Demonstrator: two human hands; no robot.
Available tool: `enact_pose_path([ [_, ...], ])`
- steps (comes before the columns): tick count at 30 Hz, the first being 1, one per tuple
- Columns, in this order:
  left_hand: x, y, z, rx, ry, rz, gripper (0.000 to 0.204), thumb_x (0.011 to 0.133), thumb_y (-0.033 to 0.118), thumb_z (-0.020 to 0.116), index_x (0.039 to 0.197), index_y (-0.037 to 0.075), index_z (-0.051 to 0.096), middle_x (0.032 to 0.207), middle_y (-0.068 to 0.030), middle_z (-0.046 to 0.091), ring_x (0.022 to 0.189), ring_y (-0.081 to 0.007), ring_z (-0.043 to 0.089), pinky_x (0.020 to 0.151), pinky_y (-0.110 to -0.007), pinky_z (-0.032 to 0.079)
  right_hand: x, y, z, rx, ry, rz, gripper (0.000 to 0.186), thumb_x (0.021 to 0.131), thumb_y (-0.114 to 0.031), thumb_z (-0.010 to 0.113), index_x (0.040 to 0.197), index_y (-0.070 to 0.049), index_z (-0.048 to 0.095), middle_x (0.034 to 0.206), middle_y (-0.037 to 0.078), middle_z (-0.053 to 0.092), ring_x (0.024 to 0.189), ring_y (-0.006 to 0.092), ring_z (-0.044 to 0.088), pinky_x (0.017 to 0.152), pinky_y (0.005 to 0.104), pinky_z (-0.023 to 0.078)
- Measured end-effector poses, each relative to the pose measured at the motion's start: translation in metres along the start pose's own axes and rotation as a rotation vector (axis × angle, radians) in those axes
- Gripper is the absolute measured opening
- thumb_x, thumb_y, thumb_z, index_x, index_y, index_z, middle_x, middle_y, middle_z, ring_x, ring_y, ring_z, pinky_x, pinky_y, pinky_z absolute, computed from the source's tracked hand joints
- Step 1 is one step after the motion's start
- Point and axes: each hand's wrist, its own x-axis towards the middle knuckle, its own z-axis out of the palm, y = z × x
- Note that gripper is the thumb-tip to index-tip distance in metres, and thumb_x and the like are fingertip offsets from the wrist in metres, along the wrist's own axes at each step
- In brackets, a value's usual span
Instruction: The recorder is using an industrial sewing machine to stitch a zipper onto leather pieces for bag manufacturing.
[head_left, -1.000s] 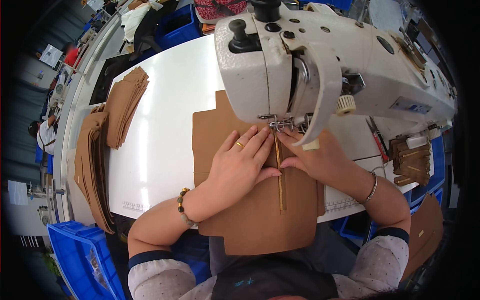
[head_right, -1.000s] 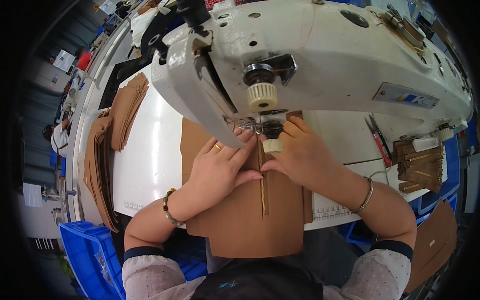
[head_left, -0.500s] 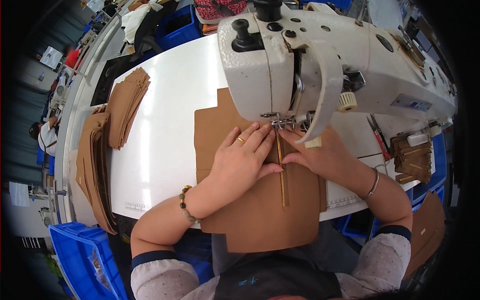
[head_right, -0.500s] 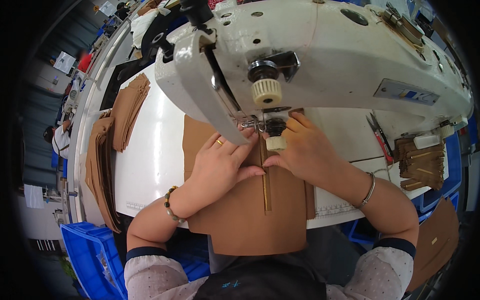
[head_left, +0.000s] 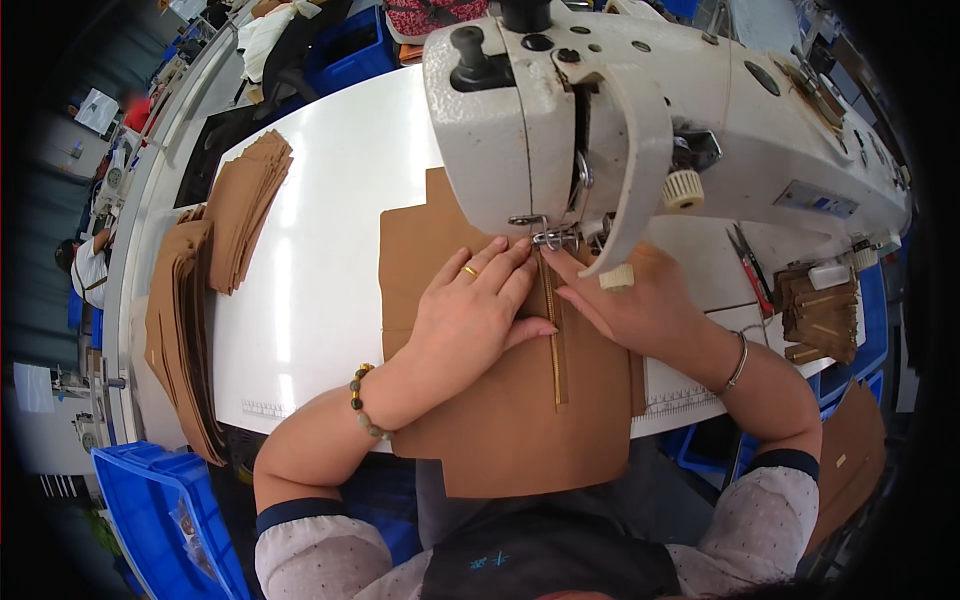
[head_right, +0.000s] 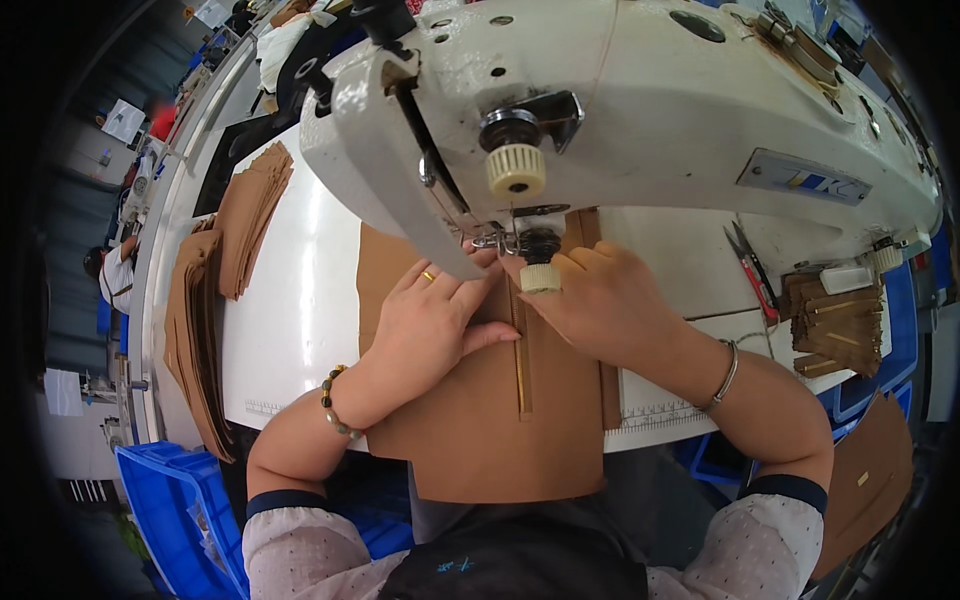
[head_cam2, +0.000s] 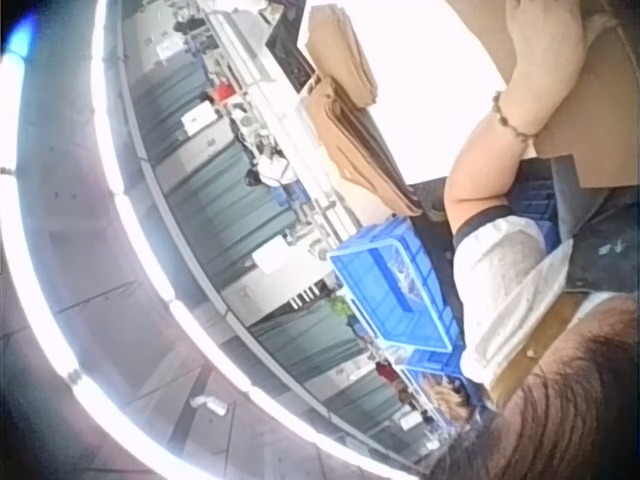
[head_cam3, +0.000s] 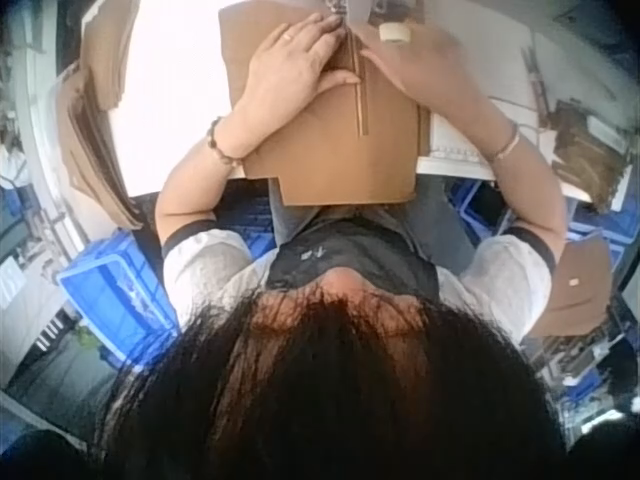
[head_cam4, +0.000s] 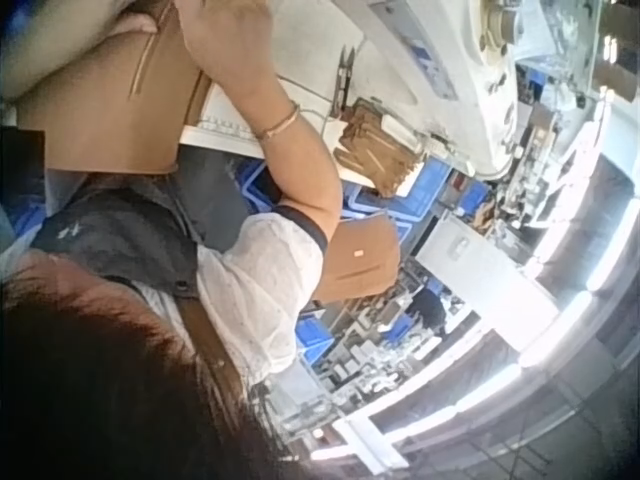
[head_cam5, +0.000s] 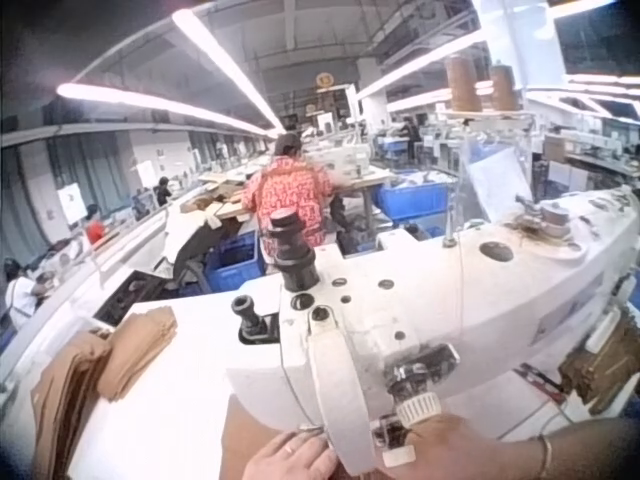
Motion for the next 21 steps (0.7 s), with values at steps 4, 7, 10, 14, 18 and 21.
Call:
enact_pose_path([
  [4, -0.001, 0.002, 0.0, 0.015, 0.016, 0.004, 0.068, 0.087, 0.054, 0.07, 0.13, 0.001, 0.067, 0.139, -0.0129, 0.065, 0.132, -0.0308, 0.06, 0.109, -0.049, 0.048, 0.004, 0.002, 0.0, 0.068, -0.111, 0.057, 0.023, 0.086, -0.032, 0.078, 0.096, -0.011, 0.073, 0.076, 0.005, 0.056, 0.071, 0.0241, 0.059, 0.06, 0.0385, 0.044],
  [7, -0.012, 0.019, -0.012, 0.091, -0.009, -0.01, 0.071, 0.086, 0.055, 0.071, 0.131, 0.0, 0.067, 0.14, -0.0137, 0.064, 0.134, -0.0316, 0.058, 0.11, -0.049, 0.047, 0.005, -0.001, -0.02, 0.072, -0.168, 0.033, 0.022, 0.085, -0.028, 0.079, 0.094, -0.01, 0.072, 0.081, 0.006, 0.058, 0.072, 0.0256, 0.06, 0.063, 0.0392, 0.047],
  [10, -0.054, 0.067, -0.035, -0.067, -0.195, 0.06, 0.087, 0.08, 0.058, 0.074, 0.139, -0.004, 0.059, 0.147, -0.0206, 0.058, 0.139, -0.0355, 0.053, 0.112, -0.05, 0.046, -0.003, -0.01, -0.052, 0.167, -0.212, 0.066, 0.022, 0.083, -0.024, 0.079, 0.094, -0.007, 0.07, 0.087, 0.007, 0.061, 0.077, 0.0273, 0.063, 0.068, 0.0404, 0.051],
  [14, -0.08, 0.097, -0.033, 0.096, -0.208, 0.153, 0.08, 0.083, 0.04, 0.075, 0.143, -0.007, 0.054, 0.151, -0.0253, 0.053, 0.139, -0.0395, 0.054, 0.11, -0.051, 0.047, -0.025, -0.027, -0.085, 0.396, -0.295, 0.191, 0.016, 0.083, -0.014, 0.079, 0.092, -0.005, 0.068, 0.094, 0.008, 0.066, 0.084, 0.0284, 0.067, 0.074, 0.0391, 0.055],
  [18, -0.076, 0.077, -0.036, -0.34, -0.108, -0.028, 0.055, 0.083, 0.013, 0.066, 0.136, -0.003, 0.062, 0.137, -0.0225, 0.065, 0.129, -0.0368, 0.062, 0.106, -0.046, 0.051, -0.043, -0.045, -0.094, 0.452, -0.183, 0.277, 0.013, 0.081, -0.005, 0.078, 0.09, -0.005, 0.068, 0.095, 0.01, 0.069, 0.082, 0.0284, 0.068, 0.071, 0.0379, 0.056],
  [21, -0.064, 0.052, -0.046, -0.718, -0.065, -0.163, 0.034, 0.094, 0.011, 0.061, 0.125, -0.002, 0.068, 0.113, -0.0195, 0.074, 0.109, -0.0303, 0.071, 0.094, -0.039, 0.056, -0.05, -0.061, -0.089, 0.525, -0.107, 0.379, 0.015, 0.078, 0.0, 0.077, 0.089, -0.005, 0.068, 0.094, 0.01, 0.07, 0.081, 0.0287, 0.068, 0.069, 0.038, 0.057],
])
